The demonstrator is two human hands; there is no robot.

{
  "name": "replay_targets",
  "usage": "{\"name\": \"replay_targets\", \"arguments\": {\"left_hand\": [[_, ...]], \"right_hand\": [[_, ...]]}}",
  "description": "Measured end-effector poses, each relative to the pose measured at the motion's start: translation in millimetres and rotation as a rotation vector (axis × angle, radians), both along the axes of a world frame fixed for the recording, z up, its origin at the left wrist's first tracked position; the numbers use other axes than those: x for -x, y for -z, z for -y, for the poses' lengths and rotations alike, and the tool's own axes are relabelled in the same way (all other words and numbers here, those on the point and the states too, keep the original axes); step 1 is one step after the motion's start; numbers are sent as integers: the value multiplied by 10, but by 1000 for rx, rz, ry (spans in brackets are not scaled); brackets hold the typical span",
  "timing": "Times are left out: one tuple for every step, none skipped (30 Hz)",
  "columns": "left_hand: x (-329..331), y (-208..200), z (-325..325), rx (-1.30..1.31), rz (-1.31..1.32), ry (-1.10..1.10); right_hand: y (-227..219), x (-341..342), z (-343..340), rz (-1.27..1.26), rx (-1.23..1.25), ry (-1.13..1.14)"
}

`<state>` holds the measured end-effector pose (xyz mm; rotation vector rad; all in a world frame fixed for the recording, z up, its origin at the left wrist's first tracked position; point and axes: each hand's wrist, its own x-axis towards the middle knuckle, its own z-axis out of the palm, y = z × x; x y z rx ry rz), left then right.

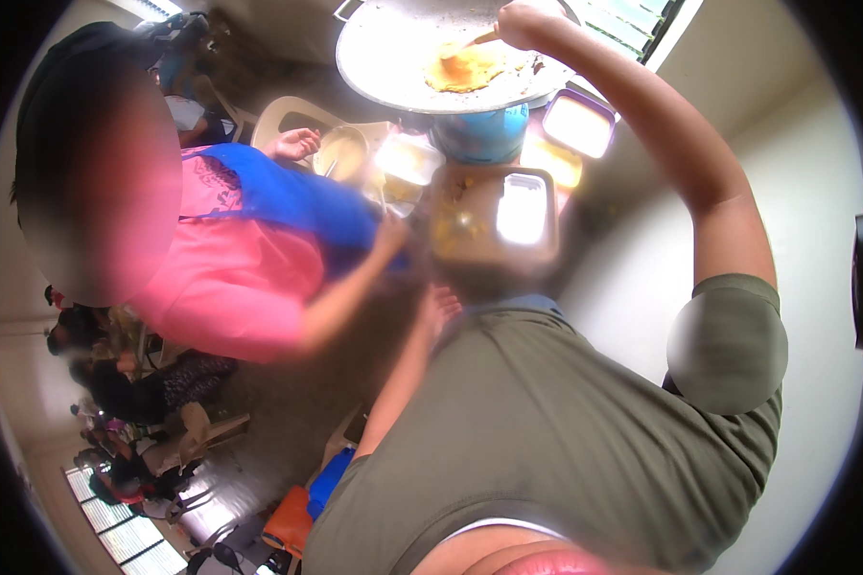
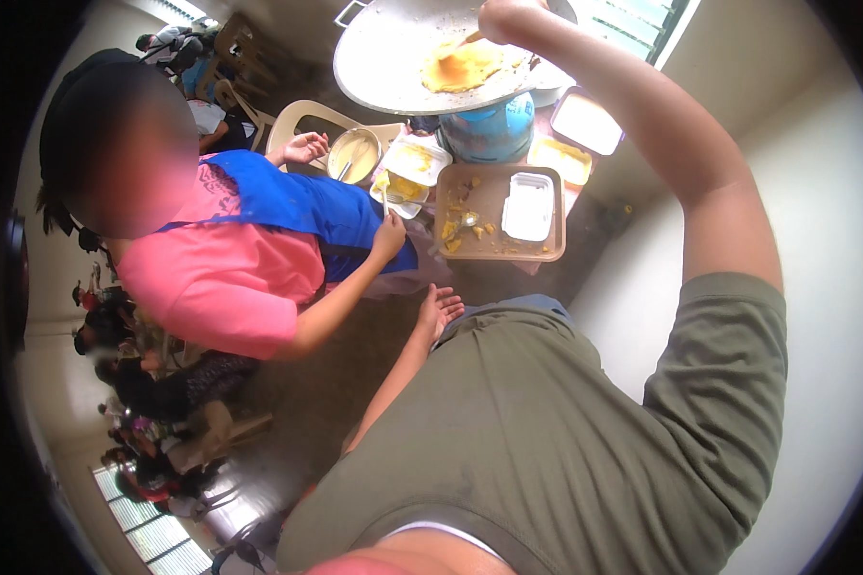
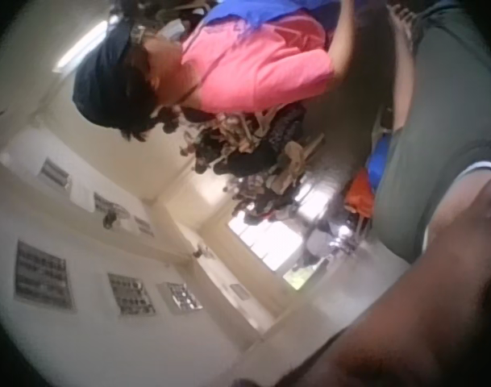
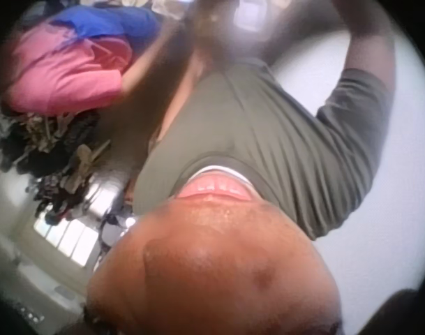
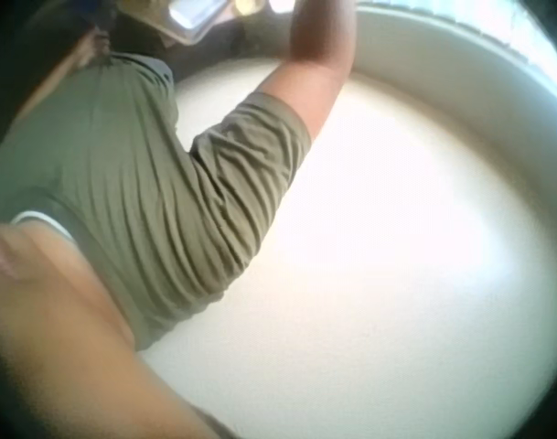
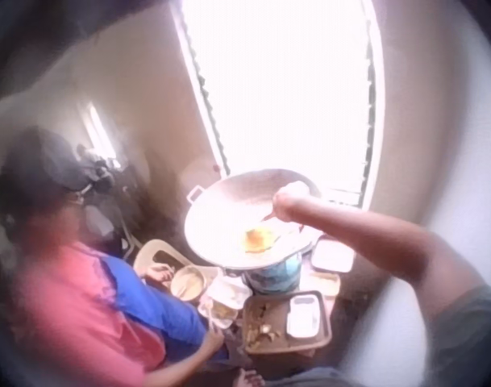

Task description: The person cooks a yellow batter in a large wok, using a wooden spatula to spread and flip the mixture. They transfer the cooked portions into a metal tray and continue cooking additional batches from a purple container.

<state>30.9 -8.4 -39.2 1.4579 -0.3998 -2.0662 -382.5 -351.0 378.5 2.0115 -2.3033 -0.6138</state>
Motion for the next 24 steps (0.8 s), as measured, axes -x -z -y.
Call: {"name": "replay_targets", "arguments": {"left_hand": [[-4,-21,3,-9,-10,-7],[-80,-29,-72,-28,-10,-33],[-80,-22,-49,-31,-11,-35],[-80,-15,-38,-36,-11,-38],[-40,-9,26,-38,-15,-27],[-18,-31,45,-33,-17,-18],[8,-49,59,-28,-21,-7],[39,-62,79,-21,-26,-2],[2,2,87,-15,-33,-16],[-114,32,-27,-11,-41,-27],[-150,69,94,31,-66,-22],[-72,71,198,26,-62,-16],[5,95,241,23,-67,-9],[-31,147,267,12,-49,6],[-213,264,246,35,-18,-23],[-238,303,259,58,-36,-30],[-226,309,271,71,-48,-30],[-168,271,292,52,-62,-35],[-106,218,320,30,-77,-36],[-292,191,275,-1,-67,-63],[-162,172,508,40,-84,-34],[-29,202,664,67,-105,-9],[-184,281,477,43,-79,-23],[-154,326,424,52,-96,-10]], "right_hand": [[73,45,-26,8,56,-38],[47,-122,-245,27,103,-94],[-55,-161,-373,36,170,-136],[72,-67,-318,58,186,-163],[192,79,-283,147,171,-138],[269,132,-286,241,147,-117],[321,176,-255,253,111,-85],[318,157,-224,263,77,-58],[209,154,-162,271,60,-35],[177,119,-166,160,40,-90],[166,187,-66,142,78,-89],[212,377,13,136,134,-94],[290,605,105,93,139,-149],[282,623,154,84,124,-168],[248,464,170,88,95,-190],[235,404,137,72,53,-182],[245,390,81,61,15,-167],[250,413,26,44,-19,-137],[252,447,-43,30,-38,-103],[99,95,-223,103,-82,-20],[118,190,-127,31,-31,27],[180,302,-2,-46,6,71],[84,70,-107,-97,-56,-7],[32,111,-125,-117,-90,-32]]}}
